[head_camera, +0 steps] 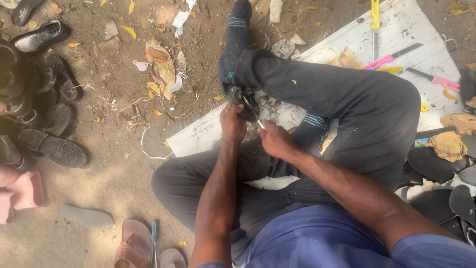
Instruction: The person sits on the ground and uses a knife to scrape and clean the sole of a black shoe. They hold the shoe with one hand and work the blade along the bottom surface, occasionally adjusting the shoe's position to access different areas.
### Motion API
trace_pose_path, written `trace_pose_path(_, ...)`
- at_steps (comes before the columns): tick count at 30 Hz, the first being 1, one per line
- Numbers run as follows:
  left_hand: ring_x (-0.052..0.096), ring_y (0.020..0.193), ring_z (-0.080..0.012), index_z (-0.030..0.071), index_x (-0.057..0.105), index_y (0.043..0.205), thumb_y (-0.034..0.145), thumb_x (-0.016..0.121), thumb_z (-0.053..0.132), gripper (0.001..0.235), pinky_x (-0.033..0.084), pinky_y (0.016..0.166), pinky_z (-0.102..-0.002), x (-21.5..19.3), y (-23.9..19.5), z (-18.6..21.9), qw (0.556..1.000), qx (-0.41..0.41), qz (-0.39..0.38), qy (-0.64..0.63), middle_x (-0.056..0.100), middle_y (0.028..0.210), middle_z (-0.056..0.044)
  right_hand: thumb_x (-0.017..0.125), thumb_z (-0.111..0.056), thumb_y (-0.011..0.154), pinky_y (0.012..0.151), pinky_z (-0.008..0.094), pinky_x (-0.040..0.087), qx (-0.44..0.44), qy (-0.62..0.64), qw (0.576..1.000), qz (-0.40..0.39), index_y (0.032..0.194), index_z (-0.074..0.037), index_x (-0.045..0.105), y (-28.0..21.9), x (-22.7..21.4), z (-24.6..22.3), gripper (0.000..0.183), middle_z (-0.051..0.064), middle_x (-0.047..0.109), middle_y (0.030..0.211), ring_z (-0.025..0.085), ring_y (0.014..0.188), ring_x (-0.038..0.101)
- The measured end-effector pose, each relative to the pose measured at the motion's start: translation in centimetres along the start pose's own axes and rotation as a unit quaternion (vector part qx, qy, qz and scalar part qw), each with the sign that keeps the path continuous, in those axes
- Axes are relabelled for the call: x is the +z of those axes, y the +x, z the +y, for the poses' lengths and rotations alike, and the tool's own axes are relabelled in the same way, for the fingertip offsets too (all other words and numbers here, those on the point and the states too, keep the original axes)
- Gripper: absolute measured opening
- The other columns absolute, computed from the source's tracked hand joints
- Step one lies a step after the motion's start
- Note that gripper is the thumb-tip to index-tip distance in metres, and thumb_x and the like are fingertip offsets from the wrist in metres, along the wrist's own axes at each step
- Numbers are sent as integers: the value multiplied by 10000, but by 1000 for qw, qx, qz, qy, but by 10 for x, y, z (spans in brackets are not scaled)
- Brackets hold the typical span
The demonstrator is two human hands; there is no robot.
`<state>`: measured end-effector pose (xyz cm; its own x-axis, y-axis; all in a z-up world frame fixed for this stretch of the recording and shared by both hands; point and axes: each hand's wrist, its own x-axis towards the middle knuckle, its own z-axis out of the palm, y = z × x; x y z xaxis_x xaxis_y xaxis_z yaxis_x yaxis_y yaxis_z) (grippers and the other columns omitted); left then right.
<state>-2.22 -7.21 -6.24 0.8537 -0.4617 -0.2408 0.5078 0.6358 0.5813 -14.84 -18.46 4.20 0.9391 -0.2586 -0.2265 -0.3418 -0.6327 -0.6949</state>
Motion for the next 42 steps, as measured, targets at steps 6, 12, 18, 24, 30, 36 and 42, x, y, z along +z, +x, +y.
trace_pose_path(6,619,873,-207,53,617,901,875,625,45,28,499,846,-387,14,2,13,999,-23,3,-44,668,931,-59,529,-232,1037,682,527,530,99,20,995,-25,1076,-3,595,-19,14,2,241,258,703,825,439,763,711)
trace_pose_path(12,631,943,-227,67,603,897,876,655,69,56,493,940,-407,11,2,16,993,-22,-11,-113,688,975,-70,560,-194,1031,635,523,501,27,109,989,95,1037,10,582,-28,55,9,205,259,662,789,448,748,670)
trace_pose_path(18,614,906,-233,66,628,943,889,681,108,87,466,874,-419,6,9,11,994,-50,-36,-87,681,952,-77,540,-210,1061,527,438,423,200,281,938,32,971,14,589,0,65,7,246,108,525,649,234,566,511)
trace_pose_path(24,622,907,-194,107,621,906,817,663,121,99,449,921,-375,26,12,26,994,-60,-3,-92,699,929,-36,517,-189,1007,485,352,439,174,305,936,12,1024,-88,561,-40,62,-4,111,23,519,610,127,538,524)
trace_pose_path(30,623,925,-221,96,623,904,887,666,105,47,464,946,-421,12,14,18,991,-57,-23,-121,692,933,-58,539,-192,1044,389,333,363,199,391,896,63,973,-29,532,9,75,-14,179,27,470,585,127,447,440)
trace_pose_path(36,625,1050,-353,78,668,1047,827,647,155,235,522,949,-531,24,8,54,809,101,-170,553,700,1085,-134,505,-224,1031,339,299,227,266,408,870,-82,1013,-151,610,-12,15,-3,129,-35,392,559,84,390,296)
trace_pose_path(42,477,1314,-332,155,693,1130,915,586,312,287,412,1105,-537,65,12,76,338,268,-281,857,699,1255,-98,546,-234,1064,422,272,334,172,263,939,-140,902,-58,577,-30,-9,39,242,-45,426,618,43,505,370)
